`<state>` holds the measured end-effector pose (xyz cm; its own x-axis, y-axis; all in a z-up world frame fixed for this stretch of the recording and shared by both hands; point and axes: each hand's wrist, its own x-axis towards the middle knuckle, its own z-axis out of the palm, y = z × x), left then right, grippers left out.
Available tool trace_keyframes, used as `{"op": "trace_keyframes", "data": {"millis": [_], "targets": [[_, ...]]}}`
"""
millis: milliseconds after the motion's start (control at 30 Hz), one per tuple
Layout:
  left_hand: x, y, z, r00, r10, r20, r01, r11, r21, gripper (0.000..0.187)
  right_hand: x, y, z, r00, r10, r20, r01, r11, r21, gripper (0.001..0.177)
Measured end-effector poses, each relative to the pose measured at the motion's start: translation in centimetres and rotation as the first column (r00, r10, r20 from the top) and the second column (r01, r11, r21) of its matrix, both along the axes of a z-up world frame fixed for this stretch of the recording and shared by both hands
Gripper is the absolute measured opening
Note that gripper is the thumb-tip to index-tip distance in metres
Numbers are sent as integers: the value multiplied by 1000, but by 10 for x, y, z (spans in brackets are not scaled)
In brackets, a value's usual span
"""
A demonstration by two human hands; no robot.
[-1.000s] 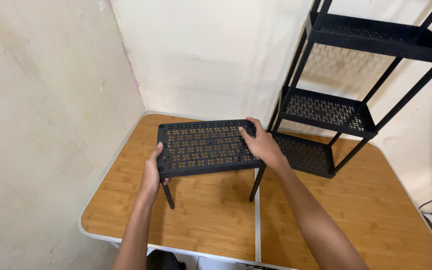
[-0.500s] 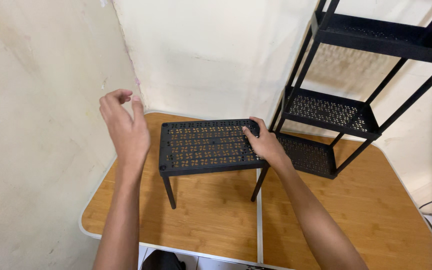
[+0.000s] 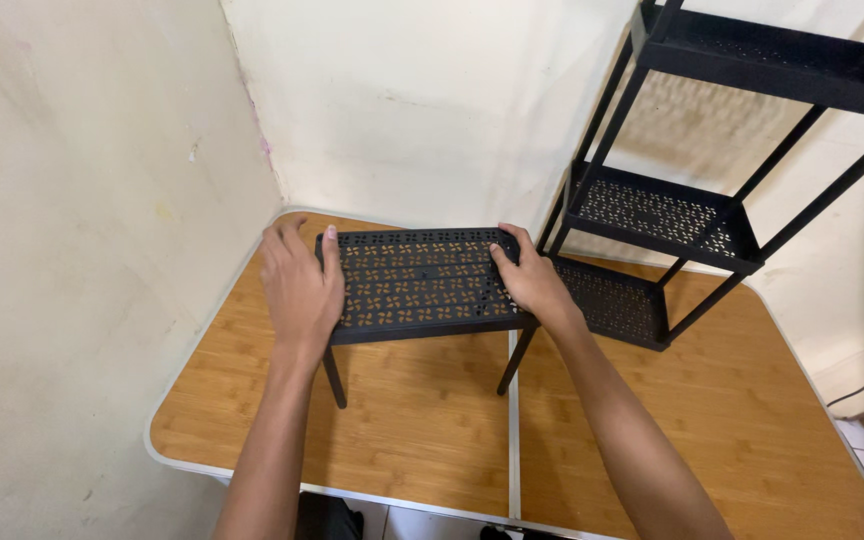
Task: The person assembles a small black metal stool by inserting four legs into a perforated seat and repeatedly adjusting them. The person lifts and repositions the stool multiple times to check alignment and stability.
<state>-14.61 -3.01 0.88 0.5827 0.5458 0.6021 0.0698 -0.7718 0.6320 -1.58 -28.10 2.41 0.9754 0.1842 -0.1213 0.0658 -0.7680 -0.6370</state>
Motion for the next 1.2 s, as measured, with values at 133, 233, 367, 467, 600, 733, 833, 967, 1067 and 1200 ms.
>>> {"op": "trace_keyframes", "data": {"millis": [133,233,367,467,600,733,833,967,1067,1200], "targets": [[3,-6,26,996,-56,73,42,982,182,47,1,2,1,998,3,60,-3,1000,7,54],[10,-5,23,998,-22,58,8,971,239,49,4,0,-4,999,-1,48,1,1000,18,54],[30,-3,2,952,3,-305,9,999,39,74,7,1,-10,997,-6,74,3,999,40,56],[39,-1,-9,967,126,-221,-80,975,205,75,5,-3,-9,996,-3,85,0,999,35,57],[40,1,-14,902,23,-432,-34,999,-17,74,-5,-6,-6,995,-12,99,15,999,-32,60],[44,-3,-10,835,16,-550,-29,999,-14,68,-13,-14,12,964,57,260,-23,991,-130,67],[47,-2,-11,855,34,-517,-28,999,19,67,-10,-29,27,906,60,419,-26,996,-85,69],[49,0,-15,855,25,-519,-29,1000,-1,67,-1,-25,14,747,54,663,49,990,-135,61],[48,1,-16,838,36,-545,-33,999,15,65,-6,-5,-21,858,199,473,-124,975,-186,75],[42,6,-21,860,1,-511,-20,999,-32,63,1,-6,-42,865,125,486,-88,991,-99,81]]}}
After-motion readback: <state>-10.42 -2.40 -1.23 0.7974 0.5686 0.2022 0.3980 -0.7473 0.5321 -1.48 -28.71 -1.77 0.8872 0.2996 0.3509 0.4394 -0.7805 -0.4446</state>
